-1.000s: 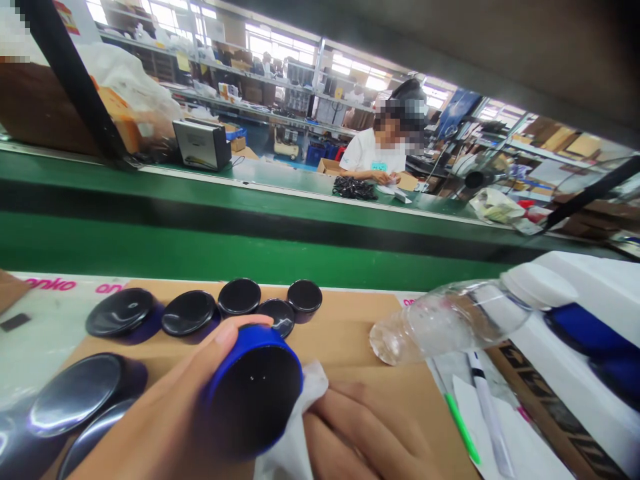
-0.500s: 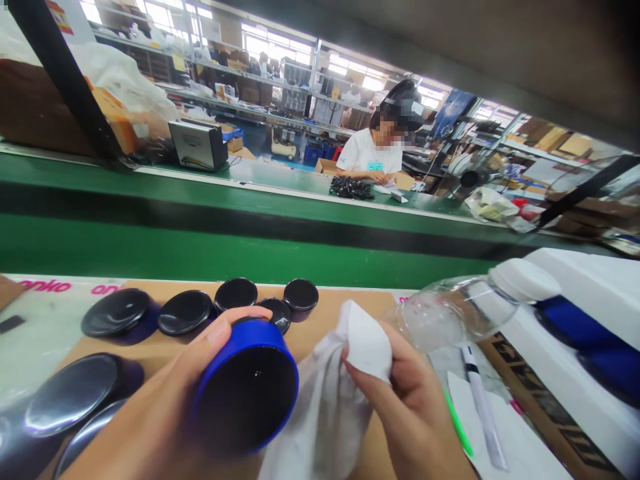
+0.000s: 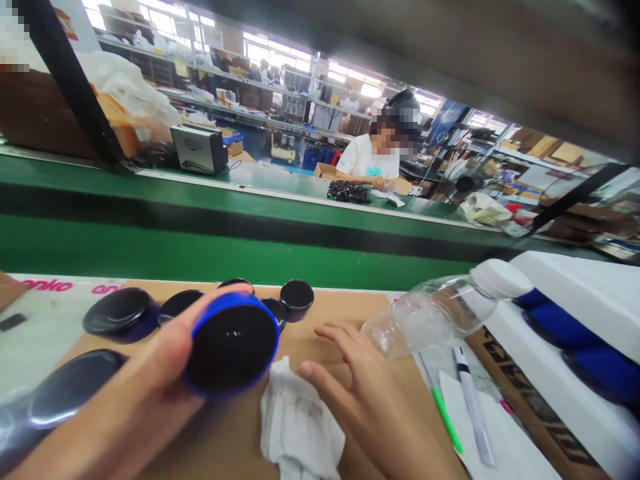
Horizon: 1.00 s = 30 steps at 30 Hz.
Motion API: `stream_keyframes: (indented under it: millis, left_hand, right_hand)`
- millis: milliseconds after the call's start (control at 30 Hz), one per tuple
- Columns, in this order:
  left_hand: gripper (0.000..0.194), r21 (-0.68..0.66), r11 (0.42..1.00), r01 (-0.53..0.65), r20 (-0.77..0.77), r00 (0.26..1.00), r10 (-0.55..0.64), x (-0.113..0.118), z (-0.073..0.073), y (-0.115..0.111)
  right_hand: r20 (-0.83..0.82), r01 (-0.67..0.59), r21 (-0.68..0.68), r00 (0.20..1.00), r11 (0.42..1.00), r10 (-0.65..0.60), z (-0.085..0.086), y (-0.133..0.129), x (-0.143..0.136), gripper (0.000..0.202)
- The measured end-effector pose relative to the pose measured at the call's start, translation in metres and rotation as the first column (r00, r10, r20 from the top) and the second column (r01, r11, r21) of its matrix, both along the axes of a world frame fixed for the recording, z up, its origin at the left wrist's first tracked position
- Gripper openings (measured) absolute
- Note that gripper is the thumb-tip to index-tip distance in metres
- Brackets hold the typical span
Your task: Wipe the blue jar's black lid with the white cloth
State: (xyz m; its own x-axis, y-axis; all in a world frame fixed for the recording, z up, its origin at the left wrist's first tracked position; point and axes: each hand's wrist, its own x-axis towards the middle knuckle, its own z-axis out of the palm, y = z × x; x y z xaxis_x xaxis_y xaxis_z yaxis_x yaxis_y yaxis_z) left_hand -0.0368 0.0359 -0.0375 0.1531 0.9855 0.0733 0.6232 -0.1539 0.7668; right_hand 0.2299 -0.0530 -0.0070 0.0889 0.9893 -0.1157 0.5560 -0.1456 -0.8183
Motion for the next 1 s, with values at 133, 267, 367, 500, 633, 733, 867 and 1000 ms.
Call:
stream_keyframes:
  millis: [133, 267, 367, 500, 633, 733, 867, 1000]
  left_hand:
    - [0.082, 0.076, 0.996, 0.036, -0.199, 0.980, -0.021, 0.003, 0.045, 0.070]
    - [0.065, 0.103, 0.994, 0.042, -0.252, 0.968, -0.015, 0.016, 0.060, 0.110]
    - [0.040, 0.028, 0.999, 0.029, -0.323, 0.946, -0.019, 0.028, 0.050, 0.132]
    - [0.033, -0.090, 0.995, -0.033, -0.486, 0.874, -0.015, 0.042, 0.040, 0.158]
    - [0.038, 0.028, 0.999, 0.025, -0.593, 0.805, -0.003, 0.068, 0.049, 0.139]
    - [0.056, -0.070, 0.947, 0.315, -0.605, 0.741, -0.291, 0.095, 0.055, 0.099]
    - [0.057, -0.156, 0.850, 0.504, -0.623, 0.617, -0.481, 0.123, 0.045, 0.058]
    - [0.060, 0.000, 0.864, 0.504, -0.458, 0.768, -0.448, 0.113, 0.045, 0.044]
  right_hand:
    - [0.025, 0.037, 0.128, 0.999, 0.991, -0.040, -0.013, 0.005, -0.004, 0.060]
    - [0.044, 0.070, 0.266, 0.995, 0.961, -0.085, -0.029, 0.005, -0.009, 0.049]
    - [0.058, 0.075, 0.307, 0.994, 0.949, -0.098, -0.033, 0.004, -0.011, 0.043]
    - [0.073, 0.076, 0.324, 0.992, 0.943, -0.105, -0.033, 0.007, -0.009, 0.043]
    - [0.090, 0.123, 0.362, 0.982, 0.924, -0.166, -0.034, 0.010, -0.007, 0.043]
    - [0.107, 0.120, 0.373, 0.979, 0.920, -0.171, -0.033, 0.010, -0.007, 0.044]
    - [0.148, 0.094, 0.397, 0.975, 0.913, -0.164, -0.033, 0.011, -0.006, 0.041]
    - [0.130, 0.130, 0.524, 0.965, 0.842, -0.230, -0.035, 0.011, -0.008, 0.050]
